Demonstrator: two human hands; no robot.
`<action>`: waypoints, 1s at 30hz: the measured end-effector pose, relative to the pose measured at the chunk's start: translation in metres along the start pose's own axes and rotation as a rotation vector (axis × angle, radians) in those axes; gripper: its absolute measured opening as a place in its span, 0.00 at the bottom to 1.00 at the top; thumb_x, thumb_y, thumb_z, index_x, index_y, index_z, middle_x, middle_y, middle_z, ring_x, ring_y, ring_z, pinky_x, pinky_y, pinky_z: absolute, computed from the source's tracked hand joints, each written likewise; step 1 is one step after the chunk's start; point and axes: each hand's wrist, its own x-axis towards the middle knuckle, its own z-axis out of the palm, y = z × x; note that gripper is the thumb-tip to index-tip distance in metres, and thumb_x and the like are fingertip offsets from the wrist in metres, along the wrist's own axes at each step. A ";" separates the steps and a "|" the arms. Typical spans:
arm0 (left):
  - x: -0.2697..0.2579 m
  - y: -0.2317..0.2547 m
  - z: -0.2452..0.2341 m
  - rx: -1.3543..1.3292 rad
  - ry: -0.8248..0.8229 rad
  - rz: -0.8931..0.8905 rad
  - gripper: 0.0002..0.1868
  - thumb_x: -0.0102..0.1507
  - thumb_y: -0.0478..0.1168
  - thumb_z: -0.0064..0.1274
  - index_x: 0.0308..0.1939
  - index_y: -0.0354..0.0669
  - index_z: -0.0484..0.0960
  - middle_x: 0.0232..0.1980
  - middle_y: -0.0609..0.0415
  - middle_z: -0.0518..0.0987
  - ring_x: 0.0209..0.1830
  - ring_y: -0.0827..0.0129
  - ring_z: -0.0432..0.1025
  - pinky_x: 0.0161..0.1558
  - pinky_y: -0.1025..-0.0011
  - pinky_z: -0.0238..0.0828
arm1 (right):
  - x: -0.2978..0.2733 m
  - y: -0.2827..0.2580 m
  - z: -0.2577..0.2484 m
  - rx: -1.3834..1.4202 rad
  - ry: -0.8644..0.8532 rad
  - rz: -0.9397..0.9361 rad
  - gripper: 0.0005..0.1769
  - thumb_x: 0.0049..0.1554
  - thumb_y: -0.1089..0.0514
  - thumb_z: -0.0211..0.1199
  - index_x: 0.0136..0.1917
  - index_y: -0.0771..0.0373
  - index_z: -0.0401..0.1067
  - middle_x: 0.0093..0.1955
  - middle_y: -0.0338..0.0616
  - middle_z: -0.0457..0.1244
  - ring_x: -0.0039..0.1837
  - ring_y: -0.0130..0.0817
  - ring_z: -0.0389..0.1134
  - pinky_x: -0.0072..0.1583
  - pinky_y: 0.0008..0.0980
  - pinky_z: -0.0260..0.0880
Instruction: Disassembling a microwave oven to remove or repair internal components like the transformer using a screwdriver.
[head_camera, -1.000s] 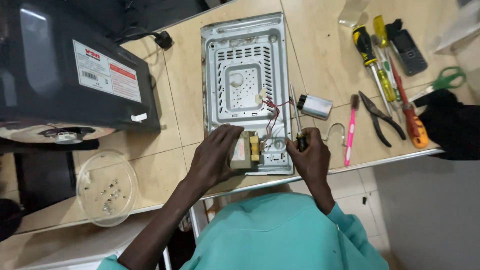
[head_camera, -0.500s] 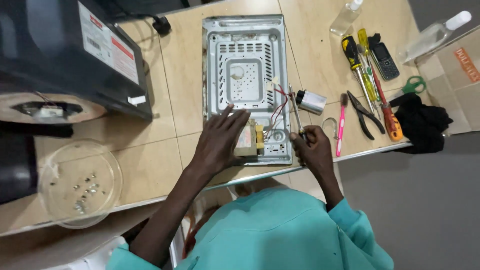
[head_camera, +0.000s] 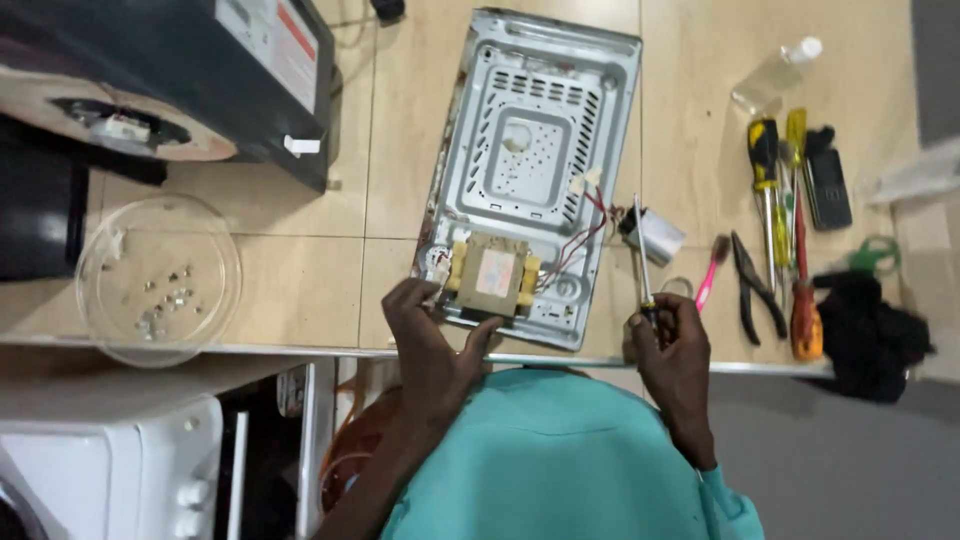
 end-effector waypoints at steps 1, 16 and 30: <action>-0.004 0.006 0.007 0.011 0.023 -0.013 0.48 0.49 0.51 0.79 0.62 0.38 0.64 0.60 0.48 0.62 0.64 0.48 0.62 0.66 0.54 0.62 | 0.002 -0.010 -0.002 -0.003 -0.025 -0.013 0.18 0.62 0.64 0.61 0.64 0.72 0.66 0.43 0.54 0.66 0.43 0.37 0.65 0.44 0.35 0.69; -0.027 0.062 0.036 0.101 0.146 -0.263 0.45 0.60 0.50 0.65 0.71 0.34 0.57 0.68 0.38 0.58 0.69 0.48 0.58 0.69 0.53 0.62 | 0.048 -0.032 -0.082 -0.050 -0.401 0.337 0.23 0.58 0.61 0.60 0.66 0.67 0.67 0.58 0.59 0.72 0.57 0.42 0.75 0.55 0.37 0.75; 0.029 0.061 -0.016 -0.013 0.018 -0.465 0.39 0.64 0.63 0.49 0.70 0.43 0.64 0.70 0.46 0.69 0.72 0.56 0.65 0.66 0.56 0.63 | 0.058 -0.146 -0.124 -0.443 -0.116 -0.187 0.24 0.62 0.71 0.64 0.71 0.81 0.69 0.61 0.68 0.68 0.57 0.56 0.72 0.58 0.46 0.72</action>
